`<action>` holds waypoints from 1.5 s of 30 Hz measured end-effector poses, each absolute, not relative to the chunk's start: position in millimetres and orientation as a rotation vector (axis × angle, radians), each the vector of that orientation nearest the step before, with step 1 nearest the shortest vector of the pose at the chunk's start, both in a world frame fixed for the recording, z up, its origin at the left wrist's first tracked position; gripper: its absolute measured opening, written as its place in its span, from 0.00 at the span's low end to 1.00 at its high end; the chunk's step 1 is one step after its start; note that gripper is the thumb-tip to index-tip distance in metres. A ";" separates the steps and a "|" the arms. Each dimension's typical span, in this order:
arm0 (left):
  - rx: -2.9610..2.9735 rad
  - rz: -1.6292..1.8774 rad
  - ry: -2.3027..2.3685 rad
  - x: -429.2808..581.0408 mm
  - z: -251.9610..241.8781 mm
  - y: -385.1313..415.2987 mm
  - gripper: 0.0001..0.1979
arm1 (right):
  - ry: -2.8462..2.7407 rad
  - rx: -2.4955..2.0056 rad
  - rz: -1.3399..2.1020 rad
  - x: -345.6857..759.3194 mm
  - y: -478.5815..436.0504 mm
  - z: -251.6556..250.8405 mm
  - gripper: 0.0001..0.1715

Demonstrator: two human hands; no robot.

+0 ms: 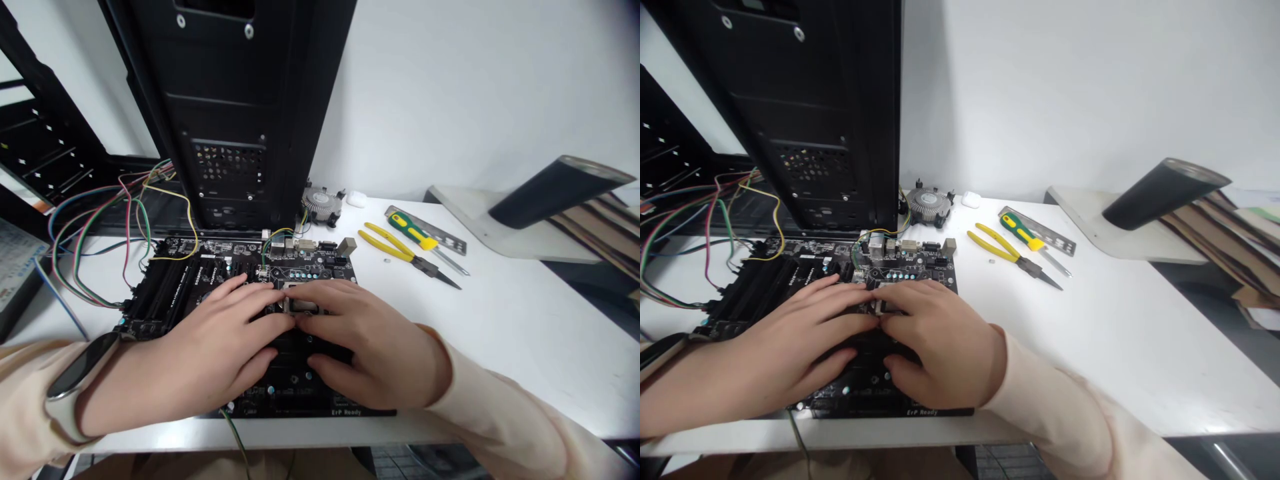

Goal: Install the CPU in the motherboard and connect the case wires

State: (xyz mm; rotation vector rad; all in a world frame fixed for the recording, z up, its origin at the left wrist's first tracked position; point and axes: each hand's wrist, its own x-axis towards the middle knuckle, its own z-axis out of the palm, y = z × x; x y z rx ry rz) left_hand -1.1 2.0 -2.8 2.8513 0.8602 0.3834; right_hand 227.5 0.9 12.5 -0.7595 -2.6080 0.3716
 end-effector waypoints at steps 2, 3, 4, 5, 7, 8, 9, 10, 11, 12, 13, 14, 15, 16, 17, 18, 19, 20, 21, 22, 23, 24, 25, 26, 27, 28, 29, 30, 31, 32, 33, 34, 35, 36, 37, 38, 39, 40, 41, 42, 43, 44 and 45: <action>2.854 0.407 0.856 0.0 -2.9 2.5 0.15 | -2.631 -0.767 0.378 227.2 1.0 11.5 0.12; 2.854 0.426 0.849 0.5 -3.0 2.9 0.15 | -2.639 -0.768 0.381 227.2 1.2 11.0 0.13; 2.854 0.449 0.839 0.9 -3.1 3.2 0.15 | -2.644 -0.766 0.384 227.2 1.5 10.5 0.13; 2.852 0.477 0.826 1.2 -3.2 3.6 0.15 | -2.648 -0.760 0.388 227.4 1.9 10.2 0.14; 2.843 0.524 0.798 1.6 -3.2 4.2 0.15 | -2.656 -0.741 0.394 228.0 3.0 9.6 0.15; 2.838 0.539 0.787 1.6 -3.2 4.4 0.14 | -2.660 -0.731 0.395 228.4 3.5 9.4 0.16; 2.834 0.545 0.779 1.7 -3.0 4.6 0.14 | -2.665 -0.726 0.395 228.8 4.2 9.2 0.17; 2.832 0.544 0.775 1.7 -2.8 4.6 0.14 | -2.671 -0.722 0.396 229.3 4.8 8.9 0.18; 2.830 0.540 0.775 1.8 -2.6 4.7 0.14 | -2.678 -0.718 0.398 229.6 5.5 8.5 0.19; 2.829 0.534 0.774 1.9 -2.3 4.6 0.14 | -2.684 -0.718 0.401 229.9 6.2 8.0 0.19; 2.829 0.528 0.773 2.0 -2.1 4.5 0.14 | -2.690 -0.719 0.404 230.0 6.9 7.5 0.20; 2.831 0.523 0.775 2.1 -1.9 4.4 0.15 | -2.693 -0.721 0.405 230.0 7.5 6.8 0.20; 2.833 0.513 0.781 2.3 -1.8 4.3 0.15 | -2.696 -0.723 0.405 229.9 8.0 6.2 0.20; 2.833 0.500 0.787 2.4 -1.8 4.2 0.15 | -2.700 -0.725 0.406 229.8 8.5 5.7 0.20; 2.831 0.486 0.796 2.6 -1.9 4.2 0.16 | -2.704 -0.726 0.406 229.6 8.7 5.3 0.20; 2.829 0.472 0.806 2.8 -2.1 4.1 0.16 | -2.706 -0.726 0.404 229.4 8.9 5.0 0.20; 2.828 0.459 0.812 3.0 -2.2 4.1 0.16 | -2.706 -0.730 0.401 229.2 8.8 4.9 0.20; 2.827 0.447 0.817 3.1 -2.3 4.1 0.17 | -2.706 -0.737 0.396 229.1 8.7 4.9 0.20; 2.832 0.441 0.818 3.1 -2.4 4.0 0.17 | -2.706 -0.745 0.390 228.9 8.4 5.0 0.20; 2.840 0.437 0.820 3.1 -2.5 3.8 0.17 | -2.704 -0.752 0.384 228.7 8.0 5.2 0.20; 2.852 0.433 0.825 3.1 -2.5 3.6 0.17 | -2.703 -0.759 0.378 228.5 7.7 5.3 0.20; 2.867 0.435 0.829 2.9 -2.6 3.2 0.17 | -2.703 -0.764 0.374 228.3 7.3 5.2 0.20; 2.885 0.445 0.835 2.6 -2.8 2.7 0.17 | -2.703 -0.764 0.369 227.9 7.1 5.1 0.20; 2.904 0.453 0.837 2.3 -3.1 2.1 0.17 | -2.704 -0.762 0.364 227.6 6.9 4.7 0.20; 2.922 0.456 0.837 1.8 -3.5 1.4 0.17 | -2.707 -0.758 0.354 227.3 6.9 4.1 0.19; 2.937 0.456 0.838 1.2 -3.9 0.8 0.17 | -2.709 -0.750 0.338 226.9 7.1 3.3 0.19; 2.951 0.453 0.836 0.6 -4.5 0.3 0.17 | -2.707 -0.739 0.316 226.7 7.4 2.2 0.18; 2.957 0.442 0.838 0.0 -5.0 -0.2 0.16 | -2.700 -0.724 0.287 226.5 8.0 1.0 0.18; 2.956 0.427 0.842 -0.6 -5.5 -0.6 0.16 | -2.690 -0.706 0.254 226.5 8.6 -0.3 0.17; 2.950 0.412 0.848 -1.1 -6.0 -0.8 0.16 | -2.677 -0.689 0.221 226.5 9.3 -1.5 0.17; 2.938 0.398 0.857 -1.5 -6.3 -0.9 0.16 | -2.664 -0.671 0.194 226.6 10.0 -2.5 0.18; 2.925 0.382 0.861 -1.6 -6.5 -0.9 0.16 | -2.650 -0.656 0.176 226.7 10.6 -3.2 0.18; 2.912 0.367 0.864 -1.4 -6.6 -0.7 0.16 | -2.636 -0.645 0.166 226.8 11.0 -3.6 0.18; 2.904 0.358 0.864 -1.1 -6.7 -0.5 0.16 | -2.624 -0.635 0.168 226.9 11.3 -3.6 0.18; 2.902 0.353 0.860 -0.7 -6.7 -0.3 0.16 | -2.613 -0.625 0.178 226.9 11.3 -3.3 0.18; 2.904 0.352 0.856 -0.3 -6.7 -0.1 0.16 | -2.608 -0.615 0.191 226.8 11.2 -2.9 0.18; 2.908 0.354 0.852 0.0 -6.7 0.1 0.16 | -2.608 -0.608 0.202 226.7 11.0 -2.3 0.18; 2.911 0.356 0.853 0.3 -6.8 0.2 0.17 | -2.614 -0.608 0.210 226.6 10.7 -1.8 0.18; 2.912 0.357 0.855 0.6 -6.9 0.2 0.17 | -2.624 -0.610 0.214 226.6 10.4 -1.4 0.18; 2.911 0.357 0.858 0.8 -7.1 0.3 0.17 | -2.633 -0.616 0.214 226.5 10.2 -1.3 0.18; 2.909 0.355 0.862 1.0 -7.1 0.3 0.17 | -2.639 -0.625 0.213 226.4 10.0 -1.3 0.17; 2.906 0.353 0.863 1.2 -7.1 0.5 0.17 | -2.643 -0.632 0.213 226.4 10.0 -1.6 0.17; 2.903 0.348 0.864 1.4 -7.0 0.7 0.17 | -2.644 -0.636 0.213 226.3 10.0 -2.0 0.16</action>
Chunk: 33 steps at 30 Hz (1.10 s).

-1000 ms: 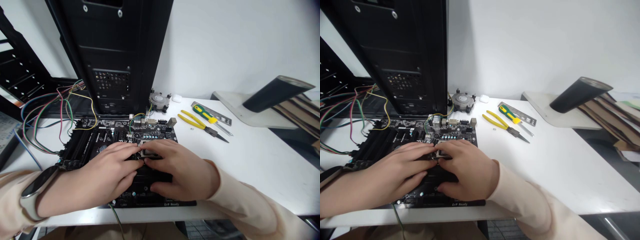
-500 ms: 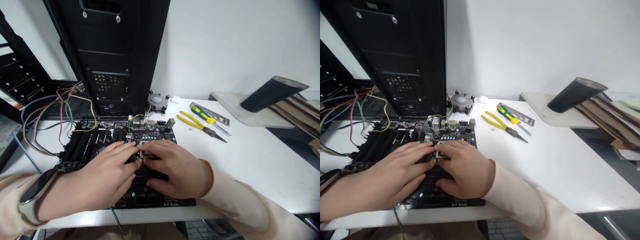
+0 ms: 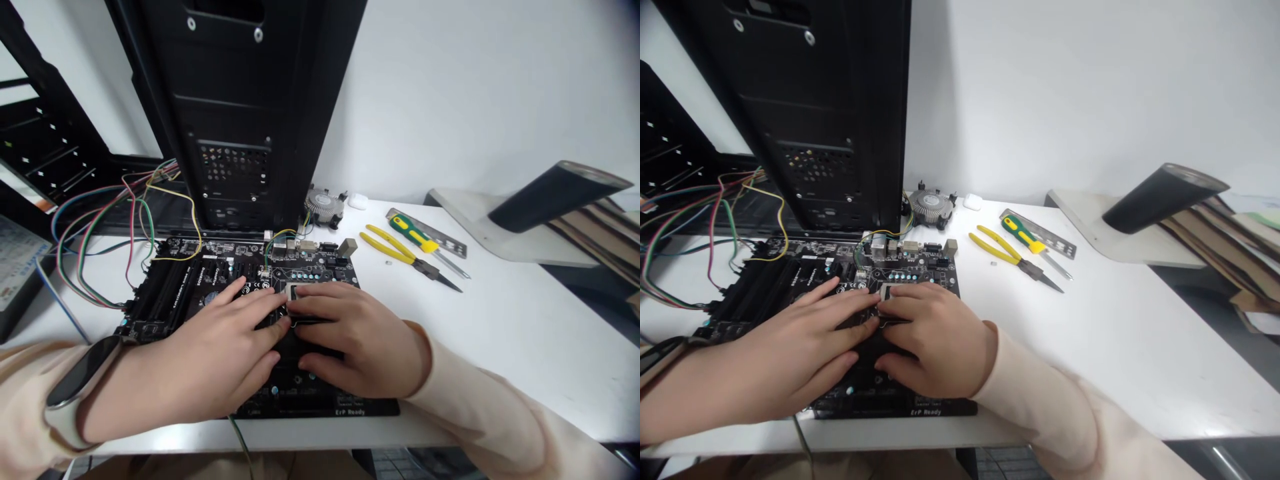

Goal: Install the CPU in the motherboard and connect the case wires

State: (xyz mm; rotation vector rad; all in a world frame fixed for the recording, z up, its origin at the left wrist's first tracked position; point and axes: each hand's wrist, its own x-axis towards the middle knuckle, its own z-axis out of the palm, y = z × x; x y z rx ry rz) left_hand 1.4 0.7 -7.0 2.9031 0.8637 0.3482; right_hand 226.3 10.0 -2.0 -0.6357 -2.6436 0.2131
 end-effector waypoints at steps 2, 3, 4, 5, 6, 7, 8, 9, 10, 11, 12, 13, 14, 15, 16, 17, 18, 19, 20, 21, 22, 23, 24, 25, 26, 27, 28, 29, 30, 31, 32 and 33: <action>2.886 0.344 0.866 1.8 -6.2 1.2 0.16 | -2.644 -0.642 0.215 226.0 10.0 -3.0 0.15; 2.869 0.342 0.869 1.9 -5.5 1.5 0.16 | -2.646 -0.644 0.218 225.8 10.0 -3.4 0.15; 2.849 0.337 0.873 1.8 -4.7 1.6 0.16 | -2.649 -0.648 0.218 225.6 10.0 -3.7 0.14; 2.829 0.338 0.876 1.5 -3.9 1.7 0.15 | -2.650 -0.654 0.216 225.4 9.9 -3.9 0.14; 2.811 0.342 0.876 1.1 -3.2 1.5 0.15 | -2.652 -0.662 0.214 225.2 9.8 -3.9 0.14; 2.798 0.349 0.873 0.6 -2.6 1.3 0.14 | -2.653 -0.670 0.211 225.0 9.7 -3.8 0.14; 2.790 0.357 0.870 0.0 -2.3 1.0 0.14 | -2.655 -0.676 0.210 224.9 9.5 -3.7 0.14; 2.784 0.362 0.868 -0.5 -2.1 0.6 0.14 | -2.657 -0.682 0.209 224.8 9.5 -3.6 0.15; 2.779 0.364 0.868 -0.8 -2.1 0.4 0.13 | -2.661 -0.686 0.208 224.8 9.5 -3.5 0.15; 2.775 0.363 0.872 -1.0 -2.3 0.3 0.13 | -2.667 -0.686 0.209 224.9 9.5 -3.5 0.15; 2.773 0.358 0.877 -0.9 -2.5 0.4 0.13 | -2.672 -0.685 0.208 225.0 9.5 -3.5 0.15; 2.771 0.359 0.882 -0.7 -2.8 0.6 0.13 | -2.672 -0.684 0.204 225.1 9.6 -3.6 0.15; 2.771 0.364 0.886 -0.4 -3.0 0.9 0.13 | -2.671 -0.683 0.201 225.3 9.6 -3.6 0.16; 2.772 0.373 0.886 0.0 -3.0 1.2 0.13 | -2.668 -0.680 0.201 225.5 9.6 -3.7 0.16; 2.773 0.381 0.883 0.3 -2.9 1.4 0.13 | -2.661 -0.674 0.203 225.7 9.6 -3.8 0.16; 2.770 0.386 0.880 0.5 -2.7 1.5 0.13 | -2.652 -0.669 0.205 225.8 9.5 -3.8 0.16; 2.768 0.389 0.875 0.6 -2.3 1.6 0.13 | -2.642 -0.662 0.207 225.8 9.4 -3.8 0.16; 2.767 0.389 0.871 0.7 -1.8 1.6 0.13 | -2.634 -0.659 0.208 225.8 9.3 -3.7 0.16; 2.768 0.386 0.868 0.6 -1.3 1.5 0.13 | -2.629 -0.659 0.209 225.8 9.1 -3.7 0.16; 2.770 0.383 0.867 0.4 -0.9 1.4 0.14 | -2.628 -0.665 0.209 225.8 9.0 -3.6 0.16; 2.774 0.384 0.867 0.2 -0.5 1.3 0.14 | -2.630 -0.672 0.209 225.8 8.9 -3.6 0.16; 2.777 0.384 0.866 0.1 -0.4 1.1 0.14 | -2.633 -0.678 0.213 225.8 8.8 -3.7 0.16; 2.779 0.387 0.867 -0.1 -0.4 1.0 0.14 | -2.635 -0.682 0.217 226.0 8.9 -3.9 0.16; 2.780 0.390 0.869 -0.2 -0.6 0.9 0.14 | -2.637 -0.682 0.220 226.2 8.9 -4.1 0.16; 2.781 0.394 0.868 -0.2 -0.8 0.8 0.14 | -2.635 -0.681 0.221 226.4 9.1 -4.3 0.16; 2.783 0.396 0.870 -0.1 -1.1 0.8 0.14 | -2.634 -0.681 0.220 226.6 9.2 -4.5 0.16; 2.785 0.396 0.873 0.1 -1.3 0.8 0.14 | -2.633 -0.682 0.219 226.8 9.4 -4.7 0.16; 2.785 0.397 0.876 0.4 -1.4 1.0 0.14 | -2.633 -0.684 0.218 226.9 9.5 -4.8 0.16; 2.784 0.400 0.878 0.8 -1.3 1.1 0.13 | -2.634 -0.685 0.216 226.8 9.6 -4.9 0.15; 2.779 0.397 0.879 1.0 -1.1 1.3 0.13 | -2.637 -0.688 0.218 226.7 9.7 -4.9 0.15; 2.774 0.394 0.881 1.2 -0.7 1.4 0.13 | -2.639 -0.688 0.221 226.4 9.7 -4.9 0.15; 2.770 0.392 0.881 1.3 -0.3 1.5 0.12 | -2.640 -0.690 0.221 226.0 9.6 -4.9 0.15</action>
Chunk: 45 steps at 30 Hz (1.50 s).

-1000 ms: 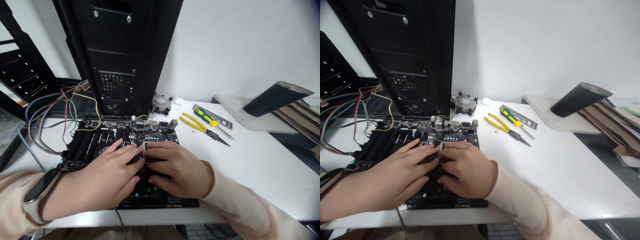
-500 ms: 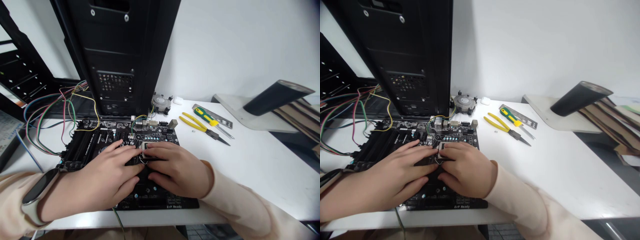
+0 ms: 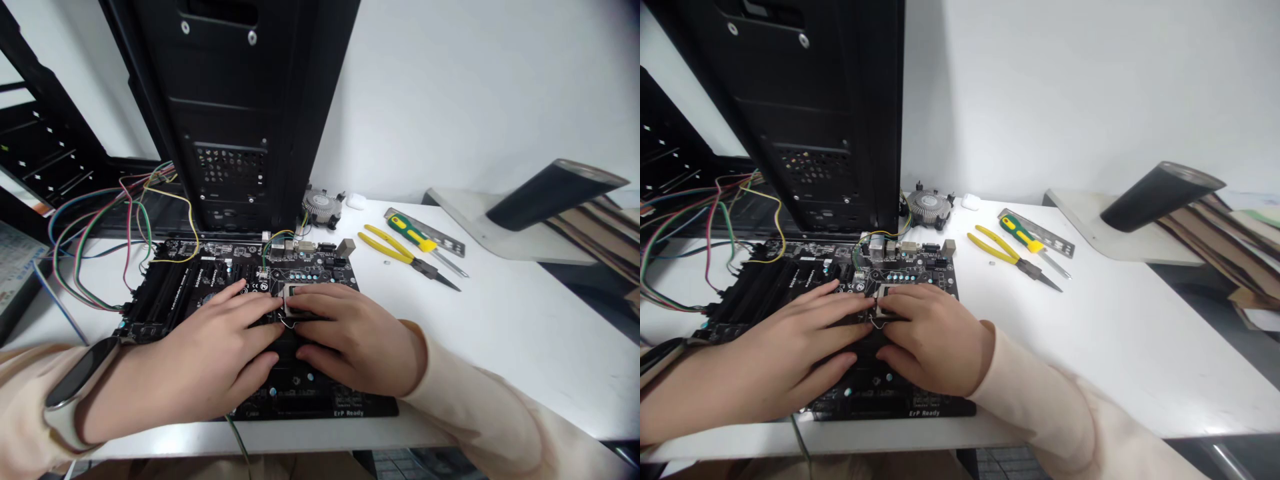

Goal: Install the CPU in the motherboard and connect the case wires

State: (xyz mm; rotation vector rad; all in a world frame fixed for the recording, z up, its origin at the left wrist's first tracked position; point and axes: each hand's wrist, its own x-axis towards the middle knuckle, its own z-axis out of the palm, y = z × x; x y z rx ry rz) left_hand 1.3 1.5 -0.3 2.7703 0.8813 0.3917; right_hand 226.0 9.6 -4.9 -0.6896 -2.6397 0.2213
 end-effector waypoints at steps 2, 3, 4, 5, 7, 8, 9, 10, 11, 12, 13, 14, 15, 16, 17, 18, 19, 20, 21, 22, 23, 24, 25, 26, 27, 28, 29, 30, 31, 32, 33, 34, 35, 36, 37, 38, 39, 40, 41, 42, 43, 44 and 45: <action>2.768 0.388 0.883 1.0 0.2 1.5 0.12 | -2.639 -0.694 0.217 225.3 9.4 -5.0 0.15; 2.769 0.387 0.887 0.7 0.2 1.3 0.12 | -2.639 -0.699 0.216 224.9 9.2 -5.0 0.15; 2.770 0.388 0.891 0.4 0.0 1.1 0.12 | -2.640 -0.702 0.216 224.7 9.0 -5.1 0.15; 2.769 0.392 0.893 0.1 -0.4 0.9 0.12 | -2.640 -0.704 0.215 224.7 8.8 -5.1 0.15; 2.762 0.395 0.892 -0.3 -1.5 0.7 0.12 | -2.642 -0.706 0.219 224.8 8.2 -5.1 0.15; 2.760 0.397 0.889 -0.3 -1.9 0.7 0.12 | -2.640 -0.705 0.221 225.0 8.0 -5.1 0.15; 2.758 0.398 0.883 -0.1 -2.3 0.9 0.12 | -2.638 -0.704 0.220 225.1 7.8 -5.1 0.15; 2.757 0.398 0.878 0.2 -2.5 1.1 0.12 | -2.636 -0.705 0.217 225.2 7.6 -5.0 0.15; 2.758 0.398 0.875 0.5 -2.5 1.3 0.12 | -2.634 -0.706 0.213 225.3 7.5 -5.0 0.15; 2.759 0.396 0.871 0.8 -2.4 1.5 0.12 | -2.633 -0.709 0.210 225.3 7.4 -5.0 0.15; 2.758 0.391 0.869 1.0 -2.2 1.6 0.12 | -2.631 -0.711 0.207 225.3 7.3 -4.9 0.15; 2.755 0.384 0.869 1.0 -2.1 1.6 0.12 | -2.631 -0.713 0.208 225.2 7.2 -4.9 0.14; 2.751 0.374 0.873 1.0 -2.0 1.6 0.12 | -2.634 -0.715 0.211 225.1 7.2 -4.7 0.14; 2.746 0.364 0.876 0.8 -2.1 1.5 0.12 | -2.639 -0.719 0.216 225.1 7.1 -4.6 0.14; 2.740 0.360 0.882 0.7 -2.3 1.3 0.12 | -2.644 -0.723 0.220 225.1 7.0 -4.5 0.14; 2.735 0.363 0.886 0.5 -2.6 1.2 0.12 | -2.650 -0.728 0.222 225.1 6.9 -4.3 0.13; 2.732 0.371 0.889 0.4 -2.8 1.2 0.12 | -2.654 -0.733 0.221 225.1 6.7 -4.0 0.13; 2.731 0.378 0.886 0.3 -3.1 1.1 0.11 | -2.656 -0.739 0.219 225.2 6.6 -3.8 0.12; 2.732 0.380 0.885 0.2 -3.2 1.2 0.11 | -2.658 -0.743 0.217 225.2 6.5 -3.5 0.12; 2.737 0.377 0.883 0.2 -3.2 1.2 0.11 | -2.661 -0.747 0.216 225.1 6.5 -3.1 0.12; 2.744 0.367 0.882 0.1 -3.1 1.3 0.11 | -2.665 -0.751 0.217 225.0 6.5 -2.9 0.12; 2.752 0.353 0.881 0.0 -2.9 1.3 0.11 | -2.667 -0.756 0.218 224.8 6.6 -2.6 0.12; 2.758 0.340 0.884 0.0 -2.6 1.3 0.11 | -2.667 -0.761 0.219 224.6 6.8 -2.5 0.13; 2.763 0.336 0.886 -0.1 -2.3 1.3 0.11 | -2.665 -0.763 0.220 224.4 7.0 -2.5 0.13; 2.769 0.338 0.890 -0.1 -2.0 1.3 0.11 | -2.660 -0.765 0.221 224.3 7.3 -2.6 0.13; 2.774 0.346 0.896 -0.2 -1.7 1.3 0.12 | -2.653 -0.764 0.220 224.2 7.5 -2.8 0.13; 2.780 0.357 0.906 -0.2 -1.3 1.2 0.12 | -2.647 -0.763 0.218 224.3 7.6 -3.0 0.13; 2.785 0.372 0.916 -0.2 -1.0 1.0 0.12 | -2.642 -0.760 0.216 224.3 7.8 -3.2 0.13; 2.791 0.387 0.928 -0.3 -0.7 0.8 0.12 | -2.638 -0.757 0.212 224.5 7.9 -3.3 0.13; 2.795 0.401 0.936 -0.4 -0.4 0.5 0.12 | -2.635 -0.752 0.205 224.6 8.0 -3.5 0.14; 2.796 0.411 0.942 -0.6 -0.3 0.1 0.12 | -2.633 -0.747 0.196 224.7 8.0 -3.6 0.14; 2.798 0.421 0.944 -0.9 -0.3 -0.3 0.12 | -2.633 -0.743 0.191 224.9 8.1 -3.6 0.14; 2.801 0.431 0.942 -1.1 -0.6 -0.7 0.12 | -2.633 -0.743 0.190 225.0 8.1 -3.7 0.14; 2.806 0.442 0.942 -1.3 -1.1 -1.0 0.12 | -2.635 -0.745 0.191 225.2 8.2 -3.7 0.14; 2.812 0.453 0.942 -1.3 -1.8 -1.2 0.12 | -2.637 -0.748 0.194 225.3 8.2 -3.8 0.14; 2.820 0.464 0.946 -1.3 -2.5 -1.3 0.12 | -2.637 -0.751 0.197 225.5 8.3 -3.8 0.14; 2.827 0.470 0.952 -1.2 -3.4 -1.3 0.12 | -2.637 -0.755 0.198 225.6 8.2 -3.8 0.14; 2.834 0.469 0.957 -0.9 -4.1 -1.3 0.12 | -2.639 -0.758 0.199 225.8 8.1 -3.8 0.14; 2.837 0.462 0.965 -0.6 -4.8 -1.1 0.11 | -2.642 -0.760 0.199 225.8 8.0 -3.7 0.14; 2.837 0.452 0.970 -0.3 -5.2 -1.0 0.11 | -2.646 -0.763 0.200 225.9 7.8 -3.5 0.13; 2.834 0.444 0.974 0.0 -5.5 -0.9 0.11 | -2.649 -0.767 0.200 225.8 7.6 -3.3 0.13; 2.828 0.438 0.976 0.3 -5.5 -0.8 0.10 | -2.654 -0.770 0.198 225.8 7.4 -3.1 0.13; 2.819 0.434 0.976 0.5 -5.3 -0.8 0.10 | -2.660 -0.772 0.194 225.6 7.3 -2.8 0.13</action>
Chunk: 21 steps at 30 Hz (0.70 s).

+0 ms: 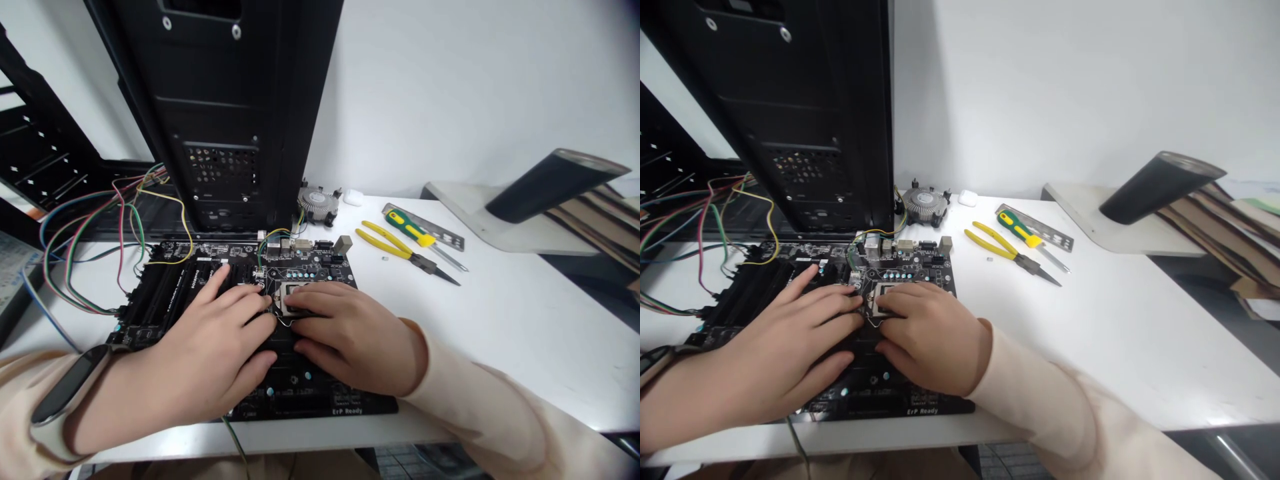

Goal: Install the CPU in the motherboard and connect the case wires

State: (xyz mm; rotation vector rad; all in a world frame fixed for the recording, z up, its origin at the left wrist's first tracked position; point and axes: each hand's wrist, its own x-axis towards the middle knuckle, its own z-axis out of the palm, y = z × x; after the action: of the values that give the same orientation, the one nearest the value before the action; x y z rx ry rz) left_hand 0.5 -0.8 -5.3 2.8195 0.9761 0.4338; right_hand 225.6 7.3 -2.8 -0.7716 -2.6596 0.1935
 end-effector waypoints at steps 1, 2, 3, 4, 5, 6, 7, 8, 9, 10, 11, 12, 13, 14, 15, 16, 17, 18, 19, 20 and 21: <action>2.807 0.428 0.977 0.8 -4.9 -0.8 0.09 | -2.663 -0.773 0.186 225.5 7.3 -2.5 0.13; 2.794 0.419 0.976 1.2 -4.4 -0.8 0.09 | -2.666 -0.774 0.180 225.3 7.4 -2.2 0.13; 2.782 0.405 0.978 1.5 -3.9 -0.8 0.09 | -2.670 -0.774 0.177 225.1 7.5 -1.9 0.13; 2.771 0.387 0.983 1.9 -3.4 -0.8 0.09 | -2.672 -0.775 0.175 224.9 7.7 -1.7 0.13; 2.764 0.369 0.989 2.3 -3.0 -0.8 0.09 | -2.674 -0.775 0.173 224.8 8.0 -1.4 0.13; 2.762 0.355 0.992 2.6 -2.8 -0.7 0.10 | -2.675 -0.775 0.171 224.6 8.2 -1.2 0.13; 2.764 0.346 0.993 2.7 -2.7 -0.6 0.11 | -2.676 -0.776 0.167 224.4 8.4 -1.0 0.13; 2.771 0.345 0.989 2.8 -2.7 -0.6 0.11 | -2.679 -0.775 0.162 224.3 8.4 -0.9 0.12; 2.779 0.351 0.983 2.7 -2.6 -0.5 0.12 | -2.683 -0.776 0.157 224.1 8.4 -0.8 0.12; 2.788 0.358 0.973 2.6 -2.5 -0.5 0.12 | -2.687 -0.775 0.154 223.9 8.2 -0.9 0.12; 2.796 0.365 0.967 2.4 -2.2 -0.6 0.12 | -2.690 -0.775 0.149 223.8 8.1 -1.0 0.12; 2.803 0.370 0.960 2.3 -1.7 -0.7 0.12 | -2.691 -0.775 0.145 223.7 7.9 -1.2 0.12; 2.810 0.372 0.951 2.2 -1.0 -0.8 0.13 | -2.691 -0.776 0.141 223.6 7.7 -1.5 0.12; 2.817 0.371 0.941 2.2 -0.2 -0.9 0.13 | -2.690 -0.777 0.136 223.6 7.6 -1.8 0.13; 2.823 0.370 0.933 2.2 0.7 -1.0 0.13 | -2.690 -0.779 0.131 223.7 7.5 -2.1 0.13; 2.833 0.370 0.922 2.3 1.6 -1.0 0.13 | -2.692 -0.782 0.127 223.9 7.5 -2.3 0.13; 2.844 0.371 0.912 2.3 2.3 -1.1 0.13 | -2.695 -0.786 0.123 224.2 7.5 -2.5 0.13; 2.858 0.372 0.903 2.4 2.9 -1.0 0.13 | -2.700 -0.790 0.119 224.5 7.6 -2.6 0.13; 2.873 0.373 0.899 2.5 3.2 -0.9 0.13 | -2.705 -0.793 0.115 224.7 7.6 -2.6 0.12; 2.890 0.371 0.895 2.5 3.3 -0.6 0.13 | -2.710 -0.793 0.113 224.9 7.7 -2.6 0.13; 2.907 0.367 0.892 2.5 3.3 -0.3 0.13 | -2.715 -0.794 0.114 225.1 7.7 -2.5 0.13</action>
State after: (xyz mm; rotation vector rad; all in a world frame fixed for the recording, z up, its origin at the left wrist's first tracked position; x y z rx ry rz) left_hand 2.5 -0.3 3.3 2.9070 0.8922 0.3671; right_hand 225.1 7.7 -2.5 -0.7939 -2.7151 0.1140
